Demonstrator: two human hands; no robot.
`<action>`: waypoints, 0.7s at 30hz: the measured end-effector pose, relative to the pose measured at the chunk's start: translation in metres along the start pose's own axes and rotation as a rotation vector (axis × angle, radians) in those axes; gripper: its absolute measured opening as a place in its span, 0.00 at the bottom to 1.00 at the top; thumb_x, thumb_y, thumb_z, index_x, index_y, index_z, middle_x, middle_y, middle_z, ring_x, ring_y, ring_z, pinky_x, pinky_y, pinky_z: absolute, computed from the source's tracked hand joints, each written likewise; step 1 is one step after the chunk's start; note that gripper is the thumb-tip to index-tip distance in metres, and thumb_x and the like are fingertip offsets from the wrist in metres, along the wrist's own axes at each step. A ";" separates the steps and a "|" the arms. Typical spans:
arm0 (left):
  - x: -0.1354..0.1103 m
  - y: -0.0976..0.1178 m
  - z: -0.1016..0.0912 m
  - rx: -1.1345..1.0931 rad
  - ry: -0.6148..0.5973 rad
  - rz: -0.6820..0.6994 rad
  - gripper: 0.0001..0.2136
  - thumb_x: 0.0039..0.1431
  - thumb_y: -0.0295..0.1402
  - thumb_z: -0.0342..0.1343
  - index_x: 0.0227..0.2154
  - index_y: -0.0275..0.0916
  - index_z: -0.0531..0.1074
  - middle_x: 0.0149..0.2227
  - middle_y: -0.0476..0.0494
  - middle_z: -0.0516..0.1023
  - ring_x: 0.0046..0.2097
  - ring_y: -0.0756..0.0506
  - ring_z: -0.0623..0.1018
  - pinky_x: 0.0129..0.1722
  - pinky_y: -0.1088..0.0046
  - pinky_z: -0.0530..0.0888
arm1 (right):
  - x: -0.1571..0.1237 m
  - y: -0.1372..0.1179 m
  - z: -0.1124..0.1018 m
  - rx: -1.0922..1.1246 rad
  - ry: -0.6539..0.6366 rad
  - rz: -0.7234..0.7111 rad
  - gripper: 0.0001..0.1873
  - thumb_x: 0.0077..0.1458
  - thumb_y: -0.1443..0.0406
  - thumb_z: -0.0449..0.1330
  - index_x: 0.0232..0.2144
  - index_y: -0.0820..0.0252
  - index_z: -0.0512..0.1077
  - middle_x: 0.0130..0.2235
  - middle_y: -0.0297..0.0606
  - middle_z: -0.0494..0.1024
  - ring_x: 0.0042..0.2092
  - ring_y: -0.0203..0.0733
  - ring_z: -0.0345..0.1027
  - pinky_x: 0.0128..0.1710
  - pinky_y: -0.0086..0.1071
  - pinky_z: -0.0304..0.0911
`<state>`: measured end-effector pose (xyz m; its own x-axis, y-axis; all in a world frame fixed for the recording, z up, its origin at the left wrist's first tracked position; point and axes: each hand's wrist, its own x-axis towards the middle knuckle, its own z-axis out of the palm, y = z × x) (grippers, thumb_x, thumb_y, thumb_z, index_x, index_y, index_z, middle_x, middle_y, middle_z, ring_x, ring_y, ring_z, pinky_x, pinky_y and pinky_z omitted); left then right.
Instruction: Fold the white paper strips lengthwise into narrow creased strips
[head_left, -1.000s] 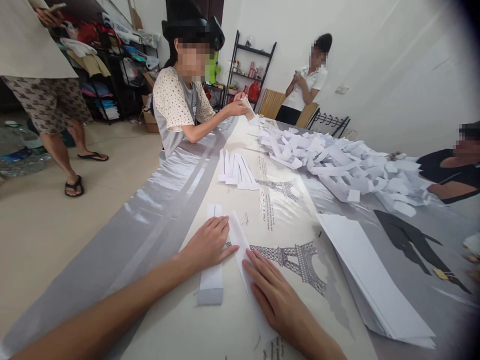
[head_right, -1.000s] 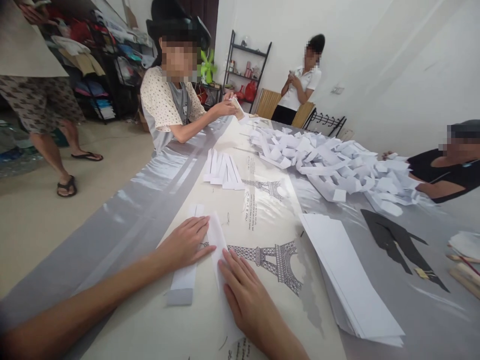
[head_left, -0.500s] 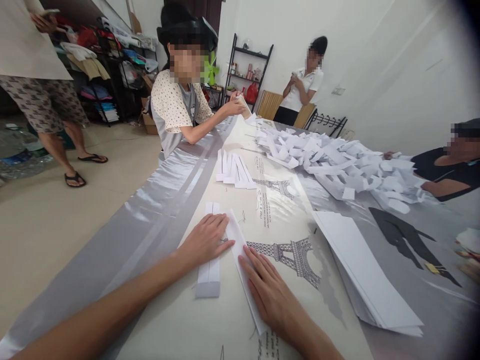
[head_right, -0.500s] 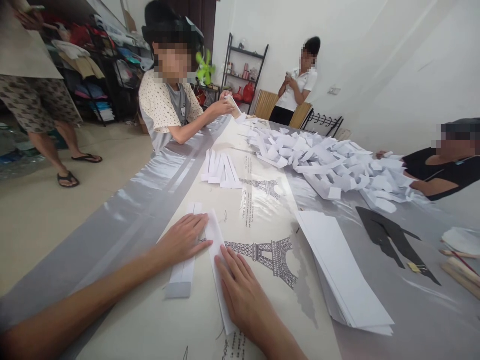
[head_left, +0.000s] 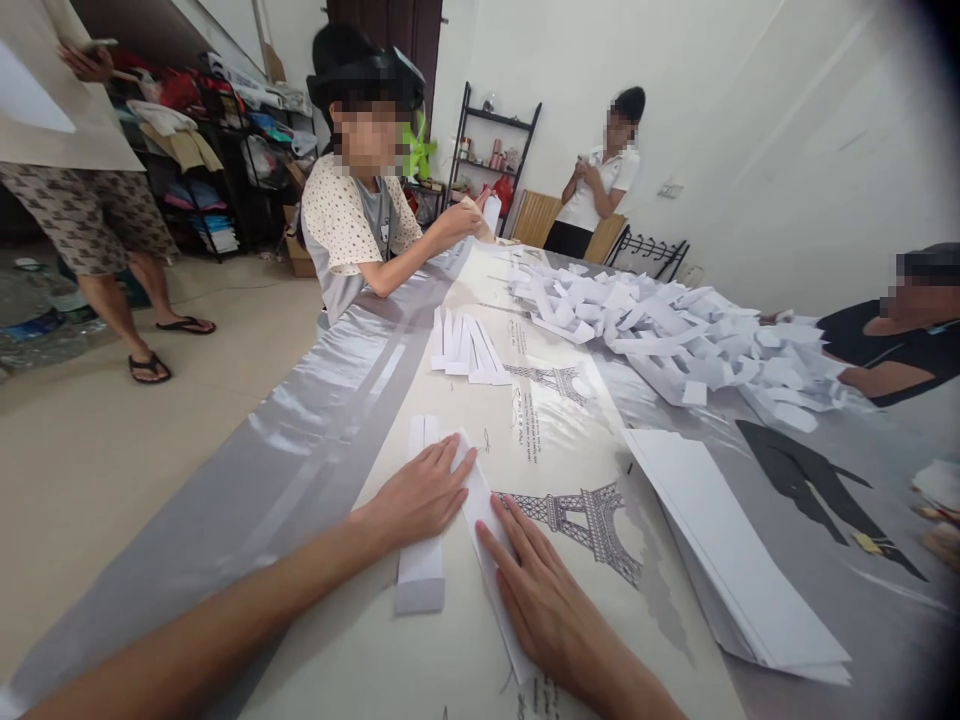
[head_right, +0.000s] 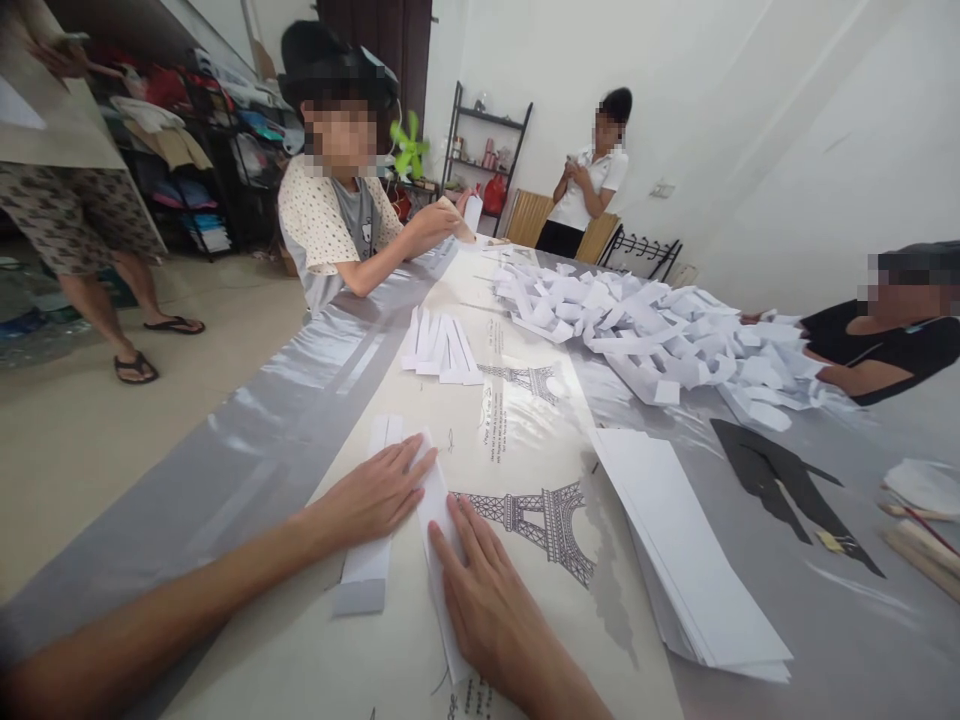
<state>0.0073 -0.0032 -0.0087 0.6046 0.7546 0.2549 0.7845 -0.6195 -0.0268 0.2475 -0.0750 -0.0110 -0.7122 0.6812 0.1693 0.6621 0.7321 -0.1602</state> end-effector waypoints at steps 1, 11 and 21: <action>0.000 0.000 -0.001 0.010 -0.006 0.007 0.24 0.74 0.36 0.40 0.66 0.27 0.56 0.66 0.22 0.62 0.68 0.34 0.64 0.63 0.57 0.62 | 0.000 0.000 0.000 -0.002 -0.007 0.000 0.39 0.63 0.76 0.47 0.73 0.57 0.45 0.75 0.46 0.40 0.74 0.56 0.32 0.68 0.56 0.56; 0.007 0.001 -0.005 0.046 -0.030 -0.038 0.24 0.72 0.36 0.41 0.65 0.28 0.61 0.67 0.25 0.63 0.63 0.34 0.69 0.57 0.57 0.64 | 0.002 -0.002 -0.003 -0.084 -0.029 -0.018 0.40 0.59 0.77 0.49 0.72 0.60 0.50 0.73 0.50 0.47 0.73 0.60 0.41 0.66 0.58 0.58; 0.025 0.002 0.002 0.133 -0.041 -0.116 0.25 0.72 0.42 0.43 0.62 0.27 0.63 0.64 0.25 0.67 0.62 0.33 0.70 0.57 0.55 0.64 | -0.031 -0.020 0.014 -0.229 0.160 -0.008 0.47 0.56 0.79 0.45 0.74 0.63 0.32 0.67 0.52 0.61 0.66 0.60 0.59 0.54 0.53 0.74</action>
<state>0.0241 0.0145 -0.0047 0.5118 0.8294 0.2240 0.8591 -0.4956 -0.1279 0.2530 -0.1103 -0.0264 -0.6837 0.6540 0.3238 0.7051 0.7063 0.0625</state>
